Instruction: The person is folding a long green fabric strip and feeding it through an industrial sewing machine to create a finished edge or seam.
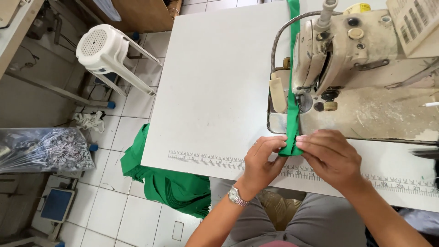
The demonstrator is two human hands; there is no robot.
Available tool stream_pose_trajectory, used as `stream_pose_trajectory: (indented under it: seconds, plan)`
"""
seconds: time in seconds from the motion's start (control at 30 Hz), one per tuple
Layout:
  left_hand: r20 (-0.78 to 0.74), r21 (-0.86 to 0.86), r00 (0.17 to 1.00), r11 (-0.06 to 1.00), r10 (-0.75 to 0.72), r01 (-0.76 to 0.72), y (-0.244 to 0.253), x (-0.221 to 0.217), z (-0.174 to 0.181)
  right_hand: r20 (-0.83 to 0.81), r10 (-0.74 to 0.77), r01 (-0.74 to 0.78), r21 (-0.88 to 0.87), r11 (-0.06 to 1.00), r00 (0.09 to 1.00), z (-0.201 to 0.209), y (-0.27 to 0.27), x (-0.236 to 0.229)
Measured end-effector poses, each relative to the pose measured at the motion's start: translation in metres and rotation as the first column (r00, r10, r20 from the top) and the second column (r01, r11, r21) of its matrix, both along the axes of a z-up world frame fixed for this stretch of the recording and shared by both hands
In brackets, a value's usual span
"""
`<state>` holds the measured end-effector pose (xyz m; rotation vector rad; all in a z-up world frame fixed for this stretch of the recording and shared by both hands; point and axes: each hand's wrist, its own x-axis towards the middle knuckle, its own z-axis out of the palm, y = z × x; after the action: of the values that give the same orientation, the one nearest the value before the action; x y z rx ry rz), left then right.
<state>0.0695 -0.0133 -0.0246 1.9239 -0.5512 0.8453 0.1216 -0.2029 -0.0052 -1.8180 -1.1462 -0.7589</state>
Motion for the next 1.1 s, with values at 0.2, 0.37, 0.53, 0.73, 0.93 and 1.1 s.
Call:
stream_pose_trajectory:
  seconds: [0.2, 0.37, 0.53, 0.73, 0.93, 1.1]
  plan:
    - [-0.127, -0.149, 0.991, 0.989, -0.043, 0.023, 0.000, -0.016, 0.015, 0.016, 0.006, -0.006, -0.004, 1.000, 1.000, 0.004, 0.010, -0.002]
    - [-0.272, -0.535, 0.954, 0.844, -0.124, -0.043, -0.006, -0.021, 0.008, 0.048, -0.030, 0.028, 0.035, 0.999, 0.998, 0.008, 0.031, 0.002]
    - [-0.351, -0.577, 0.936, 0.792, -0.020, -0.200, -0.009, -0.020, -0.004, -0.047, 0.018, -0.016, 0.041, 0.999, 0.999, 0.005, 0.038, 0.002]
    - [-0.365, -0.503, 0.922, 0.806, 0.128, -0.311, -0.003, -0.020, 0.010, -0.024, -0.038, 0.039, 0.015, 0.999, 0.999, -0.003, 0.037, 0.004]
    - [-0.412, -0.533, 0.902, 0.769, 0.128, -0.353, -0.005, -0.022, 0.012, -0.029, -0.060, 0.061, 0.014, 0.998, 0.998, -0.005, 0.042, 0.002]
    - [-0.433, -0.559, 0.890, 0.732, 0.144, -0.390, -0.003, -0.022, 0.008, -0.064, -0.032, 0.033, 0.015, 0.999, 0.997, 0.002, 0.050, 0.000]
